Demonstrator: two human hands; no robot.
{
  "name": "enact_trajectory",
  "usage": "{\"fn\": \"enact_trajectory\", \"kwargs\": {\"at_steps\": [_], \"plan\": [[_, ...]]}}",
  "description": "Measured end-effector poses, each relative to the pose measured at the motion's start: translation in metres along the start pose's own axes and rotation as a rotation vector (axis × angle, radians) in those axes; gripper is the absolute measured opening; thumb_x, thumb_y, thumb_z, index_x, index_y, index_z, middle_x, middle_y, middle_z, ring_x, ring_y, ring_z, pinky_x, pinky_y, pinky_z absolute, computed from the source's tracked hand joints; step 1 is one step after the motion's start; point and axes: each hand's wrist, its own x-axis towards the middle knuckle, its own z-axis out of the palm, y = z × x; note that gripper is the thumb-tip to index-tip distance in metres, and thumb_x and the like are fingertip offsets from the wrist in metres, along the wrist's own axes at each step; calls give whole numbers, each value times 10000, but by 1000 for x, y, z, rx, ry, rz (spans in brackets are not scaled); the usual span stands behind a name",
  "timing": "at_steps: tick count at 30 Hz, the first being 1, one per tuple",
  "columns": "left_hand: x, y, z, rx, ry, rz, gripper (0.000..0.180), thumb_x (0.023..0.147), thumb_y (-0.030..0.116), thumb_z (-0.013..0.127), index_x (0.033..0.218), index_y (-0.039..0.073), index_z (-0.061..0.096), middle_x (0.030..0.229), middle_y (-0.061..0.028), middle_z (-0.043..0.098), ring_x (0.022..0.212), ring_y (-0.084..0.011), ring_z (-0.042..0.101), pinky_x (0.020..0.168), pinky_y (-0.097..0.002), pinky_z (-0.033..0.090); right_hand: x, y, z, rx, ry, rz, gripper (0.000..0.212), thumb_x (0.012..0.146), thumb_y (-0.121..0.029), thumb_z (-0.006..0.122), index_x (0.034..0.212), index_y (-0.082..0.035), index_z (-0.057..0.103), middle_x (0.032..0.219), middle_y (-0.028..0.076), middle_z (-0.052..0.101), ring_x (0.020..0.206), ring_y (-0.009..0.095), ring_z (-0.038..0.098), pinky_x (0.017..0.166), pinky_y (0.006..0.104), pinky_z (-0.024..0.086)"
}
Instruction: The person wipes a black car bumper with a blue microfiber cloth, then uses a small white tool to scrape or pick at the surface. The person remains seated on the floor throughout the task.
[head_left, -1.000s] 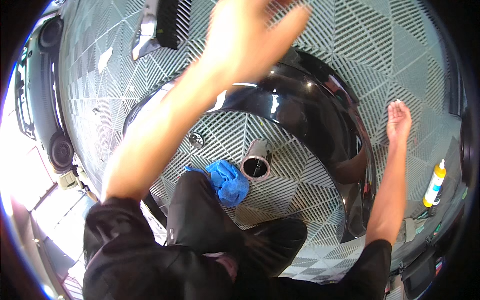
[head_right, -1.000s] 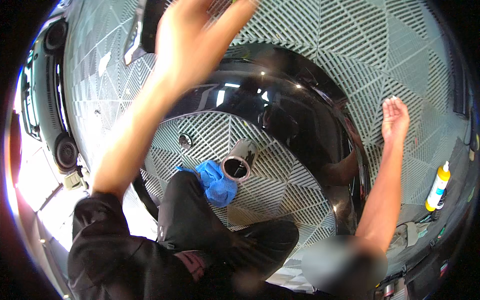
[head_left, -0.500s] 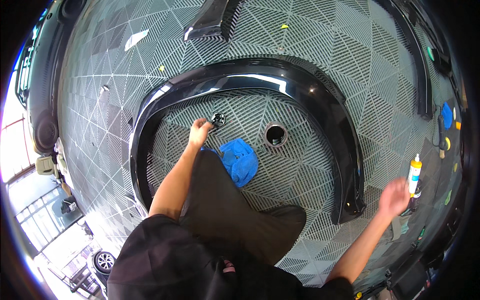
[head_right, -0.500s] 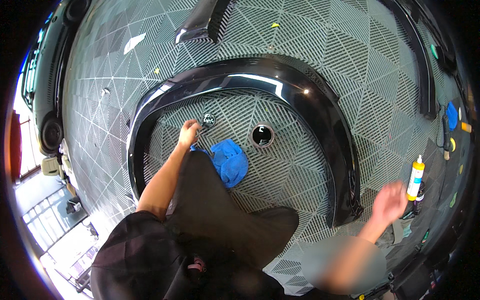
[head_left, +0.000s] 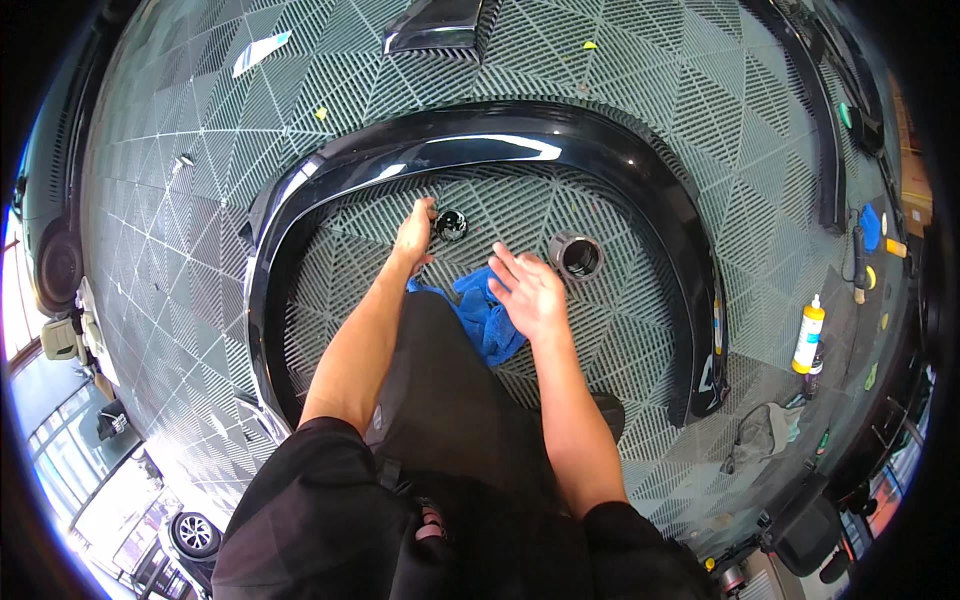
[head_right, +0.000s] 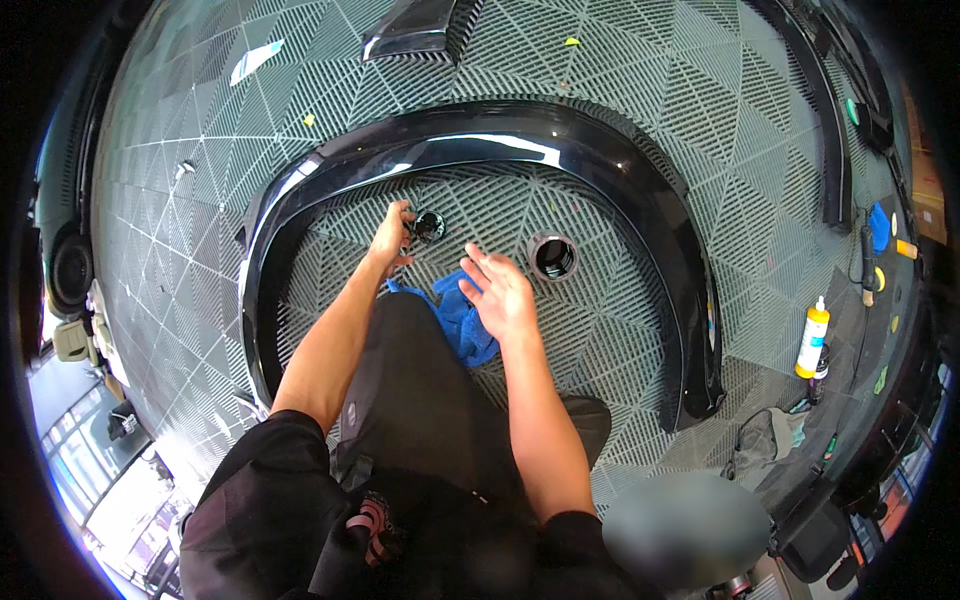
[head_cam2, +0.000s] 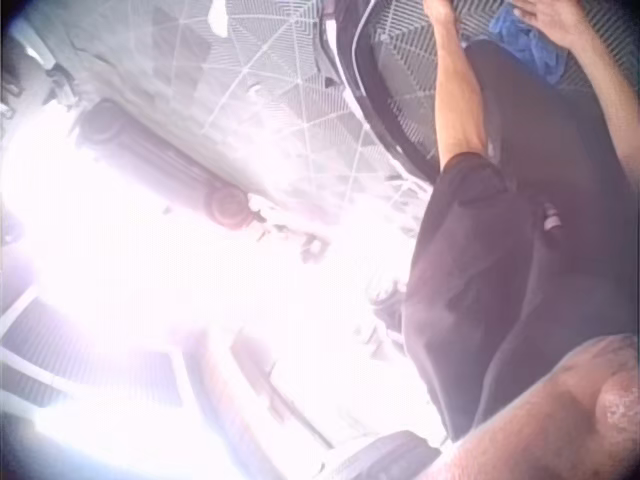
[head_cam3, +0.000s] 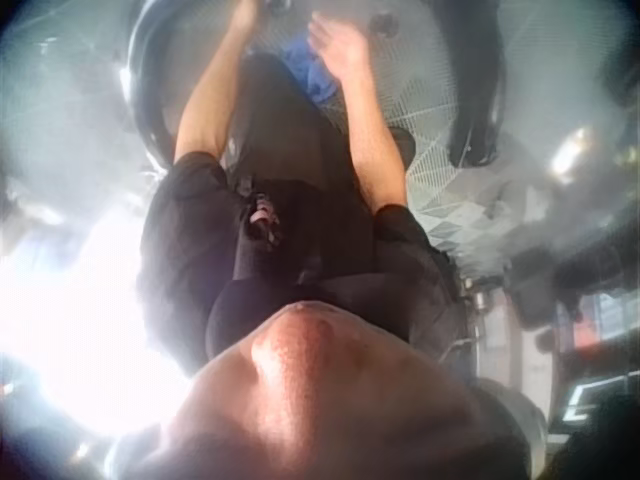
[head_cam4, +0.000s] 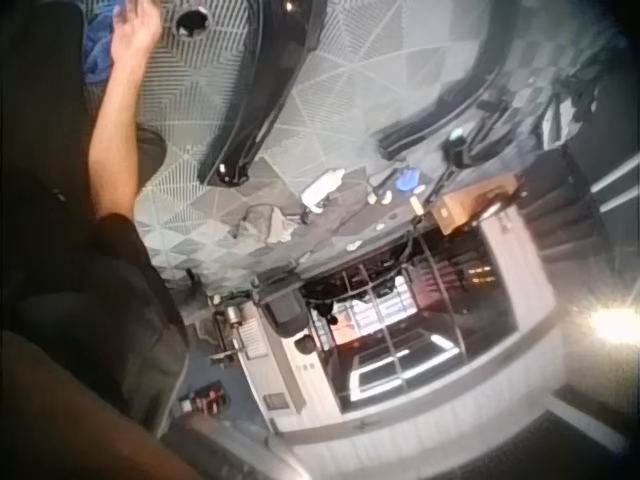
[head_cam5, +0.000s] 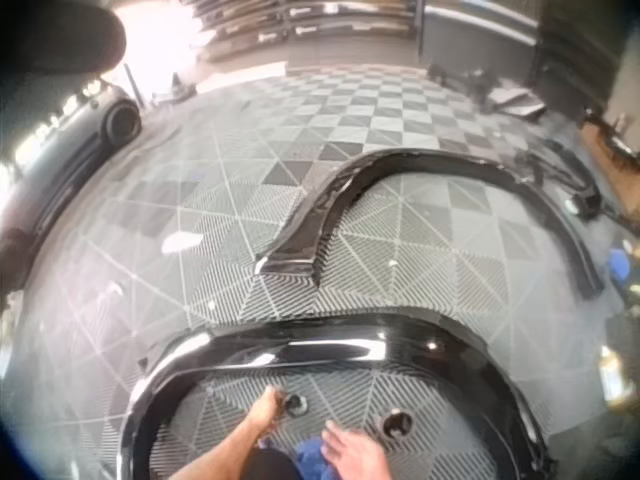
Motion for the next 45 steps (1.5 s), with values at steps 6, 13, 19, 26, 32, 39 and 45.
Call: {"fn": "enact_trajectory", "kwargs": {"at_steps": [6,13,19,26,32,39,45], "plan": [[2,12,-4,87,-42,-45,715,902,649,332,1451,217,482,1441,-112,536,1346,-339,413,944,-560,439,58,35,-3,-94,183,38,163,815,-167,701,949,-124,618,1184,101,675,1130,276,583,981,501,440],[0,11,2,369,11,72,586,970,521,197,1493,339,390,1487,-163,488,1410,-474,293,1149,-539,221,67,47,-5,-63,193,11,147,826,-161,676,938,-121,591,1286,165,633,1233,319,534,1061,530,372],[10,10,1,346,3,1,588,963,559,198,1479,371,408,1412,-130,572,1370,-444,366,1146,-523,232,67,46,-10,-56,184,6,118,842,-183,646,916,-129,572,1334,201,608,1245,324,537,1048,499,370],[14,-14,-9,238,-3,203,578,969,556,278,1436,293,496,1273,-138,662,1229,-391,538,1094,-471,332,67,45,-18,-29,173,30,92,840,-186,641,873,-131,576,1332,195,616,1213,304,563,1016,456,395],[-1,-3,-5,-49,-90,50,533,934,450,448,1189,24,642,1050,-129,685,849,-194,646,718,-327,467,68,42,-27,21,123,37,109,840,-164,651,912,-108,590,1297,183,636,1176,302,584,980,469,422],[6,-13,-21,-232,-331,96,298,974,177,480,1181,12,616,1003,-66,684,844,-139,636,724,-282,506,55,35,-25,47,117,19,94,827,-148,659,898,-103,617,1268,181,650,1159,299,597,976,471,446],[9,-23,-28,-290,-360,129,176,922,57,644,1095,39,676,943,-23,687,813,-104,644,724,-249,546,4,17,-22,32,19,39,25,817,-122,662,816,-139,644,1309,145,642,1165,264,600,961,430,465]]}}
